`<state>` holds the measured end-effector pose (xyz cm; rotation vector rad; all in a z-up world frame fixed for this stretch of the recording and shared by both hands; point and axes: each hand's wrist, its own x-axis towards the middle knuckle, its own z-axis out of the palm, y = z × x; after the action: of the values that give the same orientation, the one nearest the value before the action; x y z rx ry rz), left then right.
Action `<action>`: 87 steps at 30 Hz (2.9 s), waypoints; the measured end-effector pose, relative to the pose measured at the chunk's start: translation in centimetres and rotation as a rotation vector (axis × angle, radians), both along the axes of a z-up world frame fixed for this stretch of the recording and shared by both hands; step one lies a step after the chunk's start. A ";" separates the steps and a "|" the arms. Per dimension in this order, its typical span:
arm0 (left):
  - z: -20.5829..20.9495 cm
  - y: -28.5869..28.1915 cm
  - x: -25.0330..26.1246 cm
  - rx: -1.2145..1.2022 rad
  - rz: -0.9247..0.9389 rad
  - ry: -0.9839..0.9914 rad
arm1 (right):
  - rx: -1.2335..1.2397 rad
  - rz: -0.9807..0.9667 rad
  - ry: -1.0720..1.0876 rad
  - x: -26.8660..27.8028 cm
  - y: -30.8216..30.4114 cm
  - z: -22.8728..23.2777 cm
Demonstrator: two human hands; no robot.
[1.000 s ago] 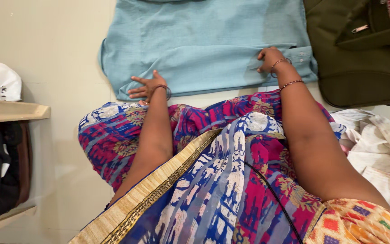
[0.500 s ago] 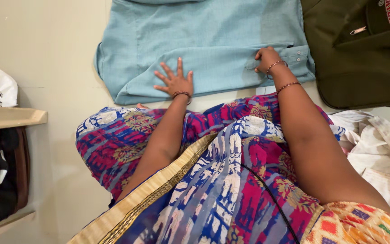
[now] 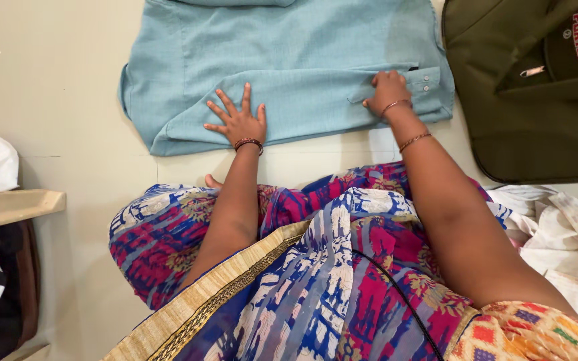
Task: The person folds a light blue collared shirt by smoothing it out, folding in the sleeves and sides, and then folding the bottom up before placing the folded shirt into an olive green duffel bag.
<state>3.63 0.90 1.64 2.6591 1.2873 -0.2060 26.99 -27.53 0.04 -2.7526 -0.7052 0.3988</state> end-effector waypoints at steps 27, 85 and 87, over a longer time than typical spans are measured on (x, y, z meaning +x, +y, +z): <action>-0.7 0.5 0.9 0.056 -0.030 -0.035 | 0.024 0.020 -0.154 -3.4 1.7 -0.1; -4.6 -4.4 5.1 0.145 -0.459 -0.049 | 0.200 0.467 -0.169 -8.3 12.3 -4.0; -4.1 -4.5 5.2 0.159 -0.468 -0.033 | 0.192 0.488 -0.151 -8.3 12.2 -4.1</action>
<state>8.86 -3.61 -2.50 3.0491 0.6767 -0.1227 18.68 -15.37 -4.06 -2.4277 -1.3830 0.2027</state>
